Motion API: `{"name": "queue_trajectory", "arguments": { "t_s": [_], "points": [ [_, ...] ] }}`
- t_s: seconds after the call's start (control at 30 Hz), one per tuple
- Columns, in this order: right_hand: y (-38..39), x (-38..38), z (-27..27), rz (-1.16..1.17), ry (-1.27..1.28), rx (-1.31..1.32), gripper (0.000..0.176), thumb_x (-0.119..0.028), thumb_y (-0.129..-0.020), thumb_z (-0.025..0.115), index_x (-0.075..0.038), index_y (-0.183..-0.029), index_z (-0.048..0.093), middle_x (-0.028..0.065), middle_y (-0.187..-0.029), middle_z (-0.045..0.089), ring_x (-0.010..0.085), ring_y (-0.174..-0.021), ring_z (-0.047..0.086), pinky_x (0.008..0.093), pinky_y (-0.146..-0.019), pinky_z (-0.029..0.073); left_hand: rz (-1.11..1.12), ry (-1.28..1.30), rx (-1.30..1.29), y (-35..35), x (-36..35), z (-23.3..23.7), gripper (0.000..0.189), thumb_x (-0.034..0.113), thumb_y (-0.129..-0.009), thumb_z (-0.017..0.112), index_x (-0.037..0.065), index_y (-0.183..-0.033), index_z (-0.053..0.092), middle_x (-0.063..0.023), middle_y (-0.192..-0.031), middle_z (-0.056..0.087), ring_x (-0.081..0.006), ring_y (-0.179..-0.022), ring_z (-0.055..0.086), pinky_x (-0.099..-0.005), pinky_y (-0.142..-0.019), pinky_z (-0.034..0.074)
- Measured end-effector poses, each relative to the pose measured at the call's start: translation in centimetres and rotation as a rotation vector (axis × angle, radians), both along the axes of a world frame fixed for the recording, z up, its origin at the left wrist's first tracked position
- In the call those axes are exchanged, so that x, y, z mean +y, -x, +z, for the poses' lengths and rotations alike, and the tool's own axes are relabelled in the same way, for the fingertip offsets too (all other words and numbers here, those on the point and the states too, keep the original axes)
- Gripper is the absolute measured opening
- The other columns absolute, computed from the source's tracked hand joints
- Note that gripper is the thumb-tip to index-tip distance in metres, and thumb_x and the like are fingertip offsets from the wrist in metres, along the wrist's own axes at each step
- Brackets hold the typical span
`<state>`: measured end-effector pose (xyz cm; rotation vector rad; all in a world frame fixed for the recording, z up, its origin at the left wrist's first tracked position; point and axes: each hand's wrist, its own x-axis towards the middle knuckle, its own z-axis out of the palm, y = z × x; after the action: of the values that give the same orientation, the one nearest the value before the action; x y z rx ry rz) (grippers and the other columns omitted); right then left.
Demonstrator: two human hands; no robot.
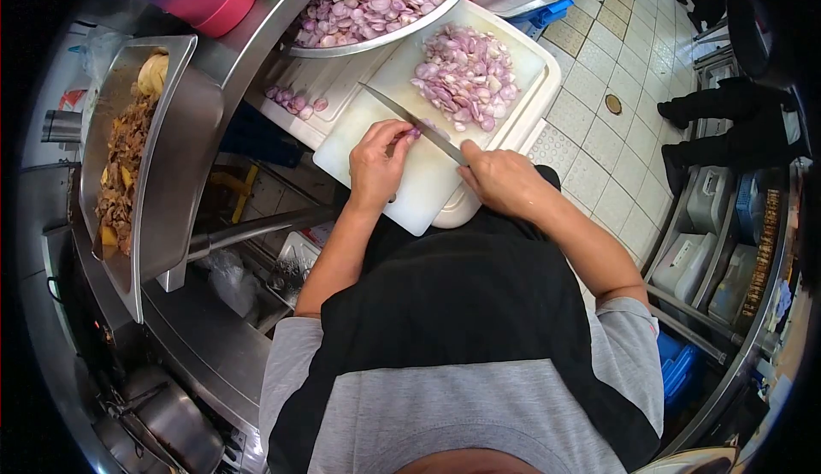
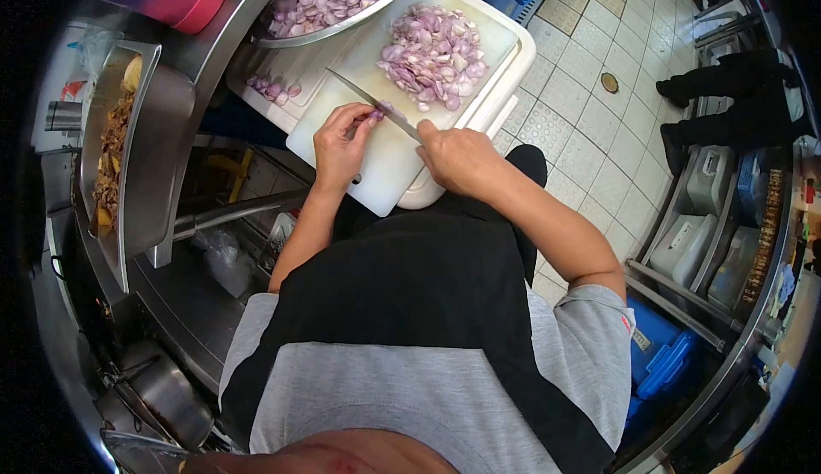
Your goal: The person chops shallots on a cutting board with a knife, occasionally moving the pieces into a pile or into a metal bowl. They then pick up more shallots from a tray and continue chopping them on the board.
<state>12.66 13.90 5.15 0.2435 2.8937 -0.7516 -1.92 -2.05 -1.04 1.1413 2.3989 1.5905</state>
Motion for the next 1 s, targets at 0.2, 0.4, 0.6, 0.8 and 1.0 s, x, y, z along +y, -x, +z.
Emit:
{"name": "queue_trajectory", "arguments": {
  "t_s": [0.2, 0.4, 0.6, 0.8, 1.0],
  "points": [
    [1.9, 0.1, -1.2, 0.027, -0.061, 0.04, 0.027, -0.025, -0.094, 0.056, 0.001, -0.099, 0.049, 0.0215, -0.067, 0.065, 0.0422, -0.067, 0.066, 0.0515, -0.06, 0.052, 0.004, -0.004, 0.004, -0.2, -0.1, 0.1, 0.016, 0.002, -0.082, 0.072, 0.001, -0.098, 0.069, -0.0111, -0.098, 0.069, -0.0215, -0.08, 0.07, -0.0306, -0.072, 0.057],
    [-1.5, 0.2, 3.5, 0.011, -0.032, -0.076, 0.026, -0.024, -0.095, 0.056, 0.0, -0.098, 0.046, 0.0222, -0.065, 0.062, 0.044, -0.067, 0.063, 0.0537, -0.06, 0.049, 0.003, -0.001, 0.0, -0.2, 0.0, 0.2, 0.016, 0.001, -0.082, 0.072, 0.001, -0.097, 0.068, -0.0112, -0.097, 0.069, -0.0218, -0.08, 0.07, -0.0308, -0.073, 0.057],
    [0.8, -0.7, -1.5, -0.018, 0.031, 0.037, 0.026, -0.024, -0.095, 0.056, 0.0, -0.099, 0.046, 0.0234, -0.066, 0.062, 0.0445, -0.068, 0.063, 0.054, -0.061, 0.049, 0.011, -0.004, -0.002, -0.1, -0.1, 0.0, 0.016, 0.002, -0.082, 0.072, 0.001, -0.097, 0.068, -0.0111, -0.096, 0.069, -0.022, -0.08, 0.07, -0.0312, -0.073, 0.056],
    [1.8, -0.2, -0.6, 0.019, -0.024, 0.05, 0.027, -0.025, -0.095, 0.055, 0.001, -0.098, 0.047, 0.024, -0.067, 0.062, 0.0447, -0.068, 0.063, 0.0531, -0.061, 0.05, 0.017, -0.009, -0.004, -0.2, 0.0, 0.0, 0.014, 0.002, -0.082, 0.072, 0.0, -0.096, 0.068, -0.0113, -0.095, 0.069, -0.0221, -0.08, 0.07, -0.0316, -0.072, 0.056],
    [-1.0, -0.1, 3.5, 0.009, -0.02, -0.075, 0.027, -0.025, -0.095, 0.055, 0.0, -0.098, 0.047, 0.0237, -0.066, 0.062, 0.0449, -0.066, 0.063, 0.0531, -0.061, 0.049, 0.018, -0.018, -0.017, -0.2, 0.0, 0.0, 0.014, 0.002, -0.082, 0.072, 0.0, -0.095, 0.068, -0.0111, -0.093, 0.069, -0.0221, -0.08, 0.07, -0.0318, -0.071, 0.056]
  ]
}}
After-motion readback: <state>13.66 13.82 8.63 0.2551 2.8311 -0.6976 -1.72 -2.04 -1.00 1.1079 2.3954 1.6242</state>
